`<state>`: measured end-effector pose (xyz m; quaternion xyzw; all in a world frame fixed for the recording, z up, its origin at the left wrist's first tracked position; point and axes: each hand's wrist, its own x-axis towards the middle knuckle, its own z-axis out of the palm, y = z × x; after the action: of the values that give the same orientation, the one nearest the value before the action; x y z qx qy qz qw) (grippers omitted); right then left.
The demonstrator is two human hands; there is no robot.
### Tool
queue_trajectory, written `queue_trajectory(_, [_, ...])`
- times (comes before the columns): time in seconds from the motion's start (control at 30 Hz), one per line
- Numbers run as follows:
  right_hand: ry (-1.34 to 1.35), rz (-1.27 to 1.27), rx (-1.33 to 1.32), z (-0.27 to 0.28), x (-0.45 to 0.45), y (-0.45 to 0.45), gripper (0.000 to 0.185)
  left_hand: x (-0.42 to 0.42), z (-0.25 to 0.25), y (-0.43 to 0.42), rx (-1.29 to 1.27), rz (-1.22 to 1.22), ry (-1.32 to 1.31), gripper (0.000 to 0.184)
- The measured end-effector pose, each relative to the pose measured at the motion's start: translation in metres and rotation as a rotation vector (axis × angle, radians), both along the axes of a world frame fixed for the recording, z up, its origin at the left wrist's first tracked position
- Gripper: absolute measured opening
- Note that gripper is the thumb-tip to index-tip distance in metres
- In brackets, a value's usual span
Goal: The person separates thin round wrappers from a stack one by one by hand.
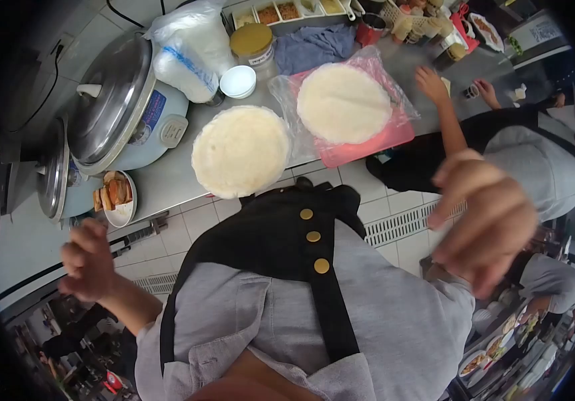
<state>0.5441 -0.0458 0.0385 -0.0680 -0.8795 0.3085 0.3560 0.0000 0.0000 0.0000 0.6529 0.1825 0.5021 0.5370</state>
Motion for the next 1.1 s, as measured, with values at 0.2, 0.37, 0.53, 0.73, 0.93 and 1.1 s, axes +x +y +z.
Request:
queue_trajectory(0.2, [-0.157, -0.393, -0.929, -0.162, -0.075, 0.032, 0.031, 0.103, -0.100, 0.073, -0.156, 0.015, 0.767, 0.020])
queue_trajectory(0.37, [-0.569, -0.644, -1.155, -0.311, -0.141, 0.084, 0.060, 0.142, -0.279, 0.082, -0.049, 0.026, 1.534, 0.076])
queue_trajectory(0.53, [-0.334, -1.139, -1.181, -0.382, -0.167, 0.101, 0.067, 0.128, -0.309, 0.038, -0.003, 0.137, 1.587, 0.090])
queue_trajectory(0.73, [-0.241, -0.851, -1.381, -0.370, -0.167, 0.100, 0.038, 0.135, -0.288, 0.026, 0.014, 0.240, 1.474, 0.103])
queue_trajectory(0.93, [0.212, -0.556, -1.950, -0.333, -0.203, 0.133, 0.040, 0.121, -0.299, 0.018, 0.168, 0.238, 1.010, 0.072])
queue_trajectory(1.1, [0.586, -0.006, -1.978, -0.299, -0.234, 0.167, 0.047, 0.113, -0.240, 0.033, 0.195, 0.628, 0.937, 0.056])
